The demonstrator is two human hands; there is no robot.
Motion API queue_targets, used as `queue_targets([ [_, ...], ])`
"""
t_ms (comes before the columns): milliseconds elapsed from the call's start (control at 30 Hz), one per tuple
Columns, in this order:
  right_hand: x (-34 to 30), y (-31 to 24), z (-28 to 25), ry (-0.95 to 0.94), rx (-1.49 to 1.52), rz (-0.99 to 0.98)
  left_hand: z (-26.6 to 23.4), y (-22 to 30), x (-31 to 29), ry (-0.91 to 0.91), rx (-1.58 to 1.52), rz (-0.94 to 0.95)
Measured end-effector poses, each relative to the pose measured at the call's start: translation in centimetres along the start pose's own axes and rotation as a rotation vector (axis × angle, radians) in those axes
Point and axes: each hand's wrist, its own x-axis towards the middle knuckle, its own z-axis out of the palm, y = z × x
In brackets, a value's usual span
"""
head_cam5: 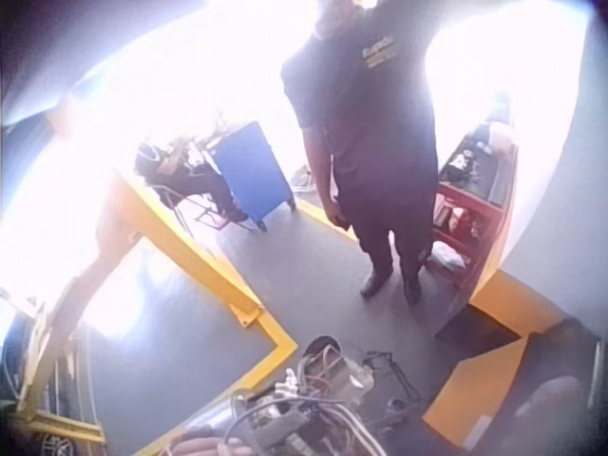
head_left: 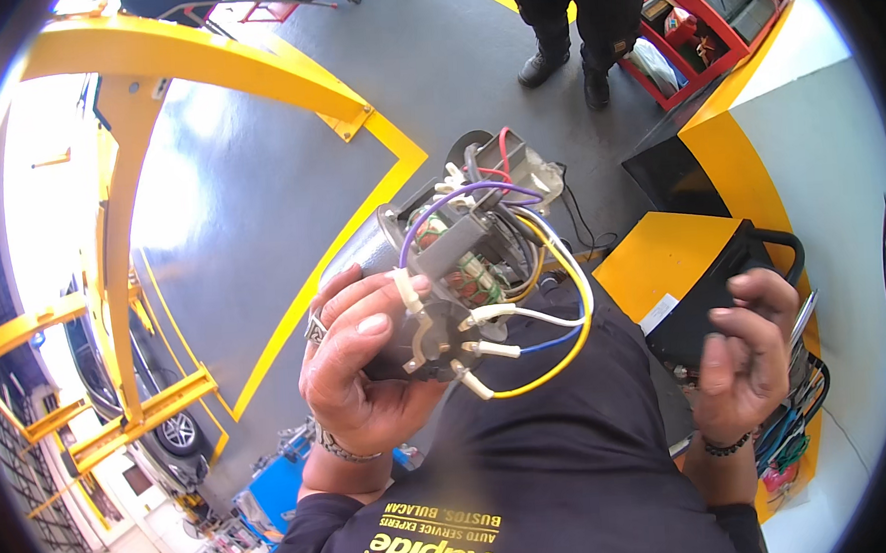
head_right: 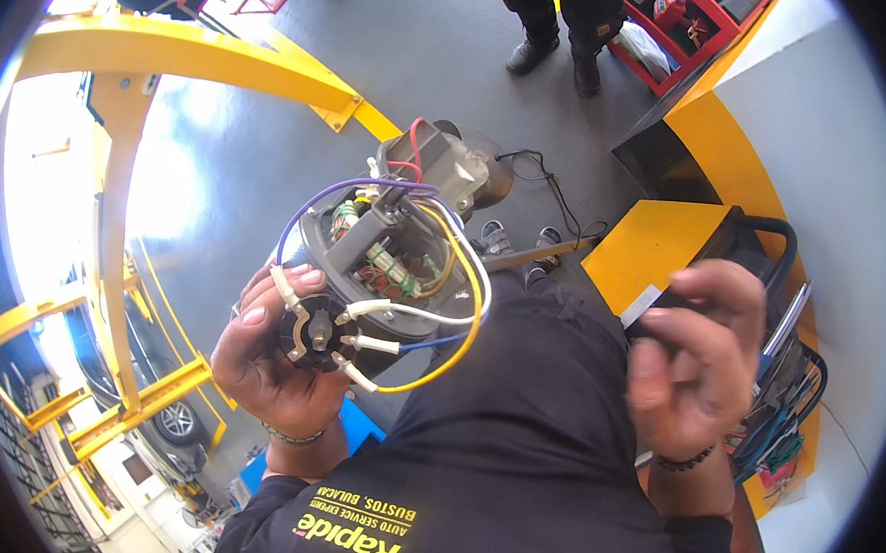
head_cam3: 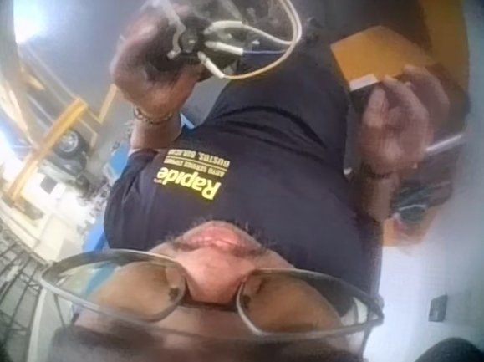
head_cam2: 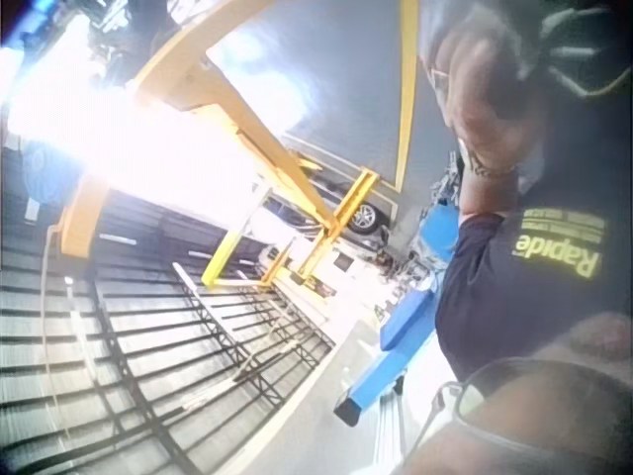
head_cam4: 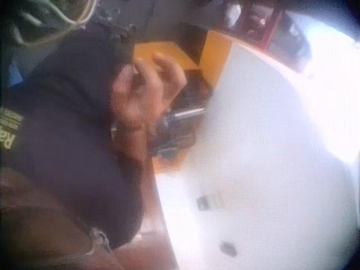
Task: The person holds a cylindrical electrical component with multiple wires and uses pliers to strip and adjust wire ends. They wipe the component with a cloth and continue manipulating the wires and connectors with their hands and tools.
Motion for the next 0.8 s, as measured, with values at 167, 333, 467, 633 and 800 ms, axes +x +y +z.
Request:
queue_targets([
  [167,5.5,-3.0,4.1,-0.263,0.268,-0.135,-0.2,0.4,0.2,-0.071,0.118,0.002],
  [333,7.7,-4.5,5.8,-0.436,0.376,-0.176,0.1,0.9,0.2,-0.042,0.143,-0.023],
  [467,7.9,-4.7,6.5,-0.492,0.423,-0.175,-0.1,1.1,0.4,-0.023,0.108,-0.037],
  [633,7.9,-4.5,7.1,-0.496,0.431,-0.181,-0.3,1.3,0.5,-0.081,0.155,-0.068],
  [800,8.2,-4.5,7.2,-0.537,0.448,-0.151,-0.4,1.5,0.6,-0.100,0.185,-0.070],
])
